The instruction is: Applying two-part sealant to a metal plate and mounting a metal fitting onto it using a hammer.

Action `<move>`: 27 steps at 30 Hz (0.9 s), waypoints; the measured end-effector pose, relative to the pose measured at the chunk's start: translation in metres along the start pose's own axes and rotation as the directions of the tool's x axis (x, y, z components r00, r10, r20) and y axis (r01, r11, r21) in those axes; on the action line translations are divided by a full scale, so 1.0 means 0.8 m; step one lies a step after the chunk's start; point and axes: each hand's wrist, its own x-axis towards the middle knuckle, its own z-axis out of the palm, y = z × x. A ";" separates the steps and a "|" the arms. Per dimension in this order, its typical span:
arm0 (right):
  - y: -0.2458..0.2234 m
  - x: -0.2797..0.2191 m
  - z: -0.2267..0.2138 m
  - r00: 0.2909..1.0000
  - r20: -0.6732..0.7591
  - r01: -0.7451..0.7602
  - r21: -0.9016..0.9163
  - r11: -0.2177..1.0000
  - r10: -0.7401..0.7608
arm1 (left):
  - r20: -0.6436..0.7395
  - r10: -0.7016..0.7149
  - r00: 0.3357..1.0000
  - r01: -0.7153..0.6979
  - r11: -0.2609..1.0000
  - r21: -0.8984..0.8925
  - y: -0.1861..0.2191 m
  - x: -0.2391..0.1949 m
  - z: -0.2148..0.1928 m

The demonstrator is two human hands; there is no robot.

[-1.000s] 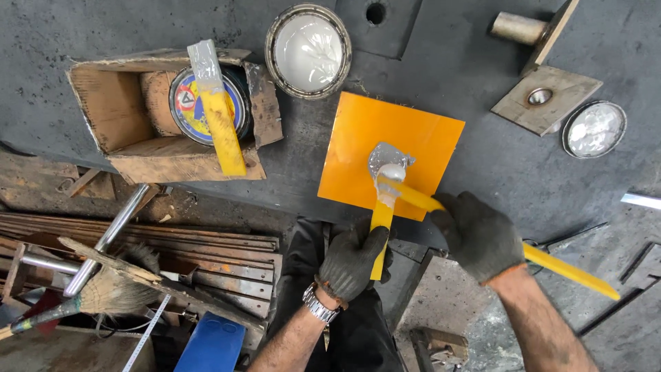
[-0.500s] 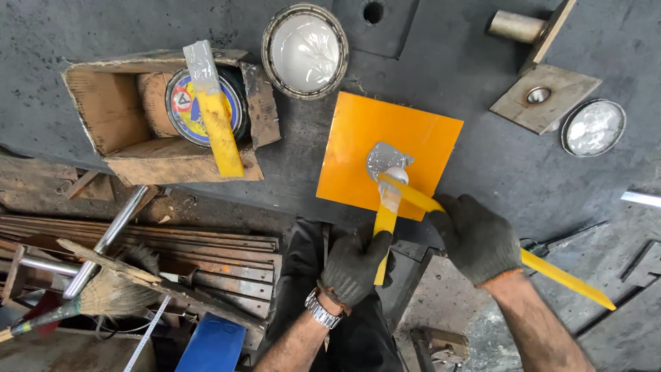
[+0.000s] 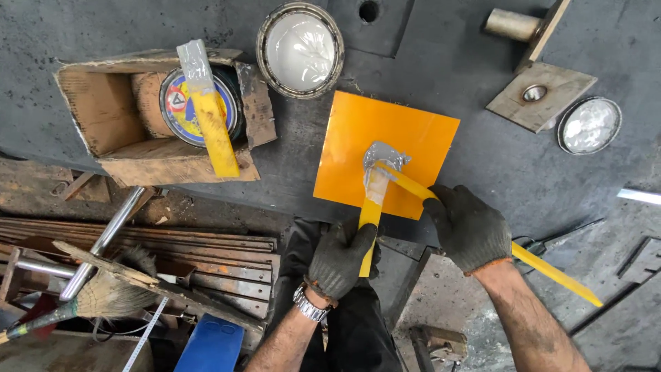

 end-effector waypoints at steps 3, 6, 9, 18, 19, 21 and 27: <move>-0.010 -0.014 0.001 1.000 -0.004 0.014 0.031 0.999 -0.013 | -0.009 0.017 1.000 -0.017 1.000 0.011 0.003 0.000 0.001; -0.014 -0.025 0.007 1.000 0.027 0.004 0.067 0.998 -0.005 | -0.016 0.034 0.999 -0.033 0.999 0.023 0.004 -0.007 0.003; 0.001 -0.024 0.020 1.000 0.004 -0.004 0.000 1.000 0.004 | -0.003 0.054 0.999 -0.054 0.998 -0.034 -0.001 -0.003 0.002; 0.009 -0.021 0.018 0.967 0.084 -0.243 0.039 0.969 0.240 | -0.078 0.030 0.996 -0.017 0.987 0.162 0.020 -0.013 -0.002; 0.009 -0.025 0.019 0.966 0.088 -0.247 0.039 0.968 0.243 | -0.078 0.025 0.997 -0.012 0.987 0.162 0.019 -0.016 -0.003; 0.009 -0.030 0.021 0.986 -0.076 -0.133 0.162 0.978 0.147 | -0.092 0.117 0.989 -0.057 0.869 0.491 0.017 -0.020 -0.008; 0.010 -0.031 0.017 0.972 0.009 -0.233 0.152 0.961 0.235 | -0.026 0.560 0.828 -0.278 0.451 0.848 0.021 -0.032 -0.005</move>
